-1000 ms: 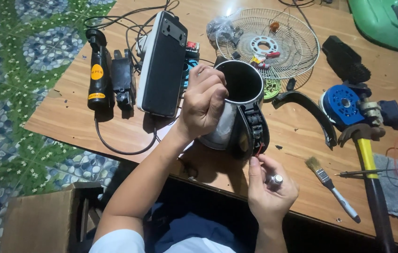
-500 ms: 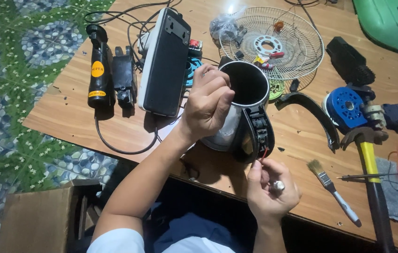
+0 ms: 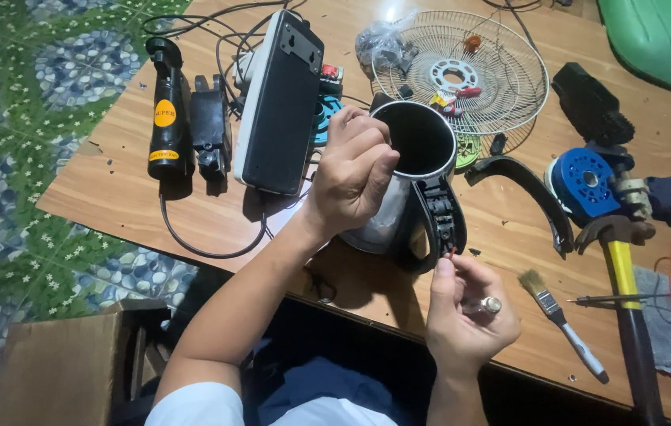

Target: The person disassembles the base of a stainless steel electric kettle using a screwdriver. They remove the outer casing to access the internal wiring and components, then proceed to unscrew and manipulate the internal parts.

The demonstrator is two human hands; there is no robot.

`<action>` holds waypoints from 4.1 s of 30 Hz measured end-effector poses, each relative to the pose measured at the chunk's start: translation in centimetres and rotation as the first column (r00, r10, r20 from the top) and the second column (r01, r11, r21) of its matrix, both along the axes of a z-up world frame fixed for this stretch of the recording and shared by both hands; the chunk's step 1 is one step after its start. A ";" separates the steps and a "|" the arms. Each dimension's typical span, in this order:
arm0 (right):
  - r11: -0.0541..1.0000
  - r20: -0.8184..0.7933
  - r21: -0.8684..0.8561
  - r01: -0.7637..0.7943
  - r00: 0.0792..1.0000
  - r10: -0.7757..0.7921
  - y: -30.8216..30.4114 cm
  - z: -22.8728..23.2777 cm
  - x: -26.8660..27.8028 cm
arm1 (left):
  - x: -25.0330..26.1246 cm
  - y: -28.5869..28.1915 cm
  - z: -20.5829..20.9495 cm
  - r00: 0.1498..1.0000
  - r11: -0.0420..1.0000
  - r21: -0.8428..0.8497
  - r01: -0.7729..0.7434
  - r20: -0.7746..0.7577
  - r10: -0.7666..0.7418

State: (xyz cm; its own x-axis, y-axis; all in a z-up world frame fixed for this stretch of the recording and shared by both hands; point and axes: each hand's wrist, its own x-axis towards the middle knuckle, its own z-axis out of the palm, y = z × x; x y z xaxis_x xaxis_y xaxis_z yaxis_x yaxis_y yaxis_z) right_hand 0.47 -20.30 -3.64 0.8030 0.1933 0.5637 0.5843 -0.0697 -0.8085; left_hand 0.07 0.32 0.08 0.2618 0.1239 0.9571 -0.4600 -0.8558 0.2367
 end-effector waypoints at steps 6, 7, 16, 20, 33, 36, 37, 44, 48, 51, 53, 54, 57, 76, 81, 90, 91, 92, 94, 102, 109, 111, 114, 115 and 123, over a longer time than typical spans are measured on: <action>0.993 0.244 -0.081 0.083 0.968 -0.061 0.0 1.2 0.6 | 0.2 0.0 -0.2 1.000 1.000 -0.016 0.003 0.002 -0.003; 0.993 0.283 -0.084 0.078 0.958 -0.051 0.0 1.5 0.6 | 0.3 0.0 -0.3 1.000 1.000 -0.020 0.012 0.006 -0.012; 0.889 0.706 -0.452 0.077 0.640 0.304 -3.0 4.3 5.9 | 0.2 0.0 -0.2 1.000 1.000 -0.015 0.003 0.010 -0.003; 0.840 0.698 -0.542 0.032 0.573 0.429 -2.4 7.9 6.0 | 0.4 0.0 -0.4 1.000 0.999 -0.035 -0.014 0.003 0.014; 0.864 0.759 -0.500 0.054 0.506 0.408 -2.2 7.7 7.5 | -0.1 0.2 -0.4 1.000 1.000 -0.003 0.009 -0.018 -0.009; 0.848 0.737 -0.528 0.043 0.518 0.433 -2.2 8.3 7.5 | -0.1 0.2 -0.3 1.000 1.000 0.004 0.014 -0.012 -0.014; 0.833 0.726 -0.550 0.061 0.529 0.440 -2.2 8.6 7.4 | -0.1 0.2 -0.2 1.000 1.000 0.006 0.020 -0.002 -0.020; 0.661 0.564 -0.745 0.090 0.613 0.553 -2.1 11.1 8.1 | -0.2 0.2 -0.1 1.000 1.000 0.010 0.013 -0.014 -0.013; 0.488 0.413 -0.870 0.067 0.639 0.649 -1.6 12.2 9.4 | -0.2 0.2 0.0 1.000 1.000 0.017 0.014 -0.006 -0.014; 0.477 0.358 -0.878 -0.033 0.616 0.702 -1.0 12.8 9.8 | -0.2 0.1 -0.1 1.000 1.000 0.014 0.005 -0.006 -0.005; 0.499 0.349 -0.861 -0.097 0.600 0.720 -0.8 13.0 9.9 | -0.2 0.1 -0.1 1.000 1.000 0.016 0.004 -0.001 -0.004; 0.502 0.343 -0.856 -0.125 0.590 0.731 -0.8 13.1 10.0 | -0.2 0.2 -0.2 1.000 1.000 0.014 0.004 -0.005 -0.004; 0.527 0.357 -0.834 -0.164 0.567 0.742 -0.9 12.6 10.6 | -0.2 0.2 -0.2 1.000 1.000 0.011 0.003 -0.012 -0.003; 0.659 0.455 -0.702 -0.270 0.542 0.706 -2.2 11.3 11.0 | -0.1 0.2 -0.4 1.000 1.000 0.007 0.006 -0.015 -0.006; 0.627 0.429 -0.723 -0.291 0.522 0.737 -1.4 12.0 10.9 | -0.2 0.3 -0.4 1.000 1.000 0.014 0.011 0.002 -0.011; 0.552 0.348 -0.804 -0.222 0.577 0.739 -1.4 12.3 11.2 | -0.3 0.4 0.0 0.999 1.000 0.020 0.022 0.026 -0.023; 0.542 0.346 -0.814 -0.207 0.577 0.740 -1.3 12.4 11.2 | -0.3 0.4 0.0 1.000 1.000 0.023 0.021 0.022 -0.021; 0.541 0.345 -0.815 -0.207 0.577 0.740 -1.3 12.5 11.1 | -0.3 0.4 0.0 1.000 1.000 0.021 0.021 0.022 -0.021; 0.525 0.339 -0.831 -0.181 0.584 0.737 -1.2 12.7 10.9 | -0.2 0.3 0.0 0.999 1.000 0.016 0.024 0.023 -0.025; 0.479 0.282 -0.846 -0.234 0.567 0.774 -1.0 12.8 10.9 | -0.2 0.3 0.2 0.999 0.999 0.014 0.029 0.035 -0.030; 0.440 0.286 -0.881 -0.176 0.541 0.791 -1.2 12.9 11.2 | -0.4 -0.1 0.9 1.000 1.000 0.012 0.003 0.003 -0.003; 0.426 0.259 -0.885 -0.187 0.563 0.785 -1.4 12.7 11.2 | -1.3 -0.9 1.9 0.998 0.999 -0.014 -0.038 -0.058 0.037; 0.422 0.247 -0.885 -0.194 0.575 0.780 -1.6 12.3 11.3 | -2.4 -1.8 3.2 0.983 0.998 -0.037 -0.053 -0.179 0.046; 0.436 0.271 -0.881 -0.183 0.560 0.783 -1.6 12.3 11.4 | -2.7 -2.0 3.7 0.973 0.999 -0.033 -0.029 -0.228 0.021; 0.452 0.294 -0.874 -0.177 0.550 0.782 -1.4 12.3 11.6 | -1.9 -3.6 3.8 0.893 0.981 0.079 -0.177 -0.406 0.194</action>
State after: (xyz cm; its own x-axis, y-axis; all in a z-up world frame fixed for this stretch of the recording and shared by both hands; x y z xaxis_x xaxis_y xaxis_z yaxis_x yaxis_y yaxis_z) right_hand 12.11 -21.71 8.70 -0.0530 0.9571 0.2848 0.9937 0.0788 -0.0802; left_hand -1.88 -3.27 3.90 0.6078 0.1740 0.7748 -0.1611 -0.9284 0.3349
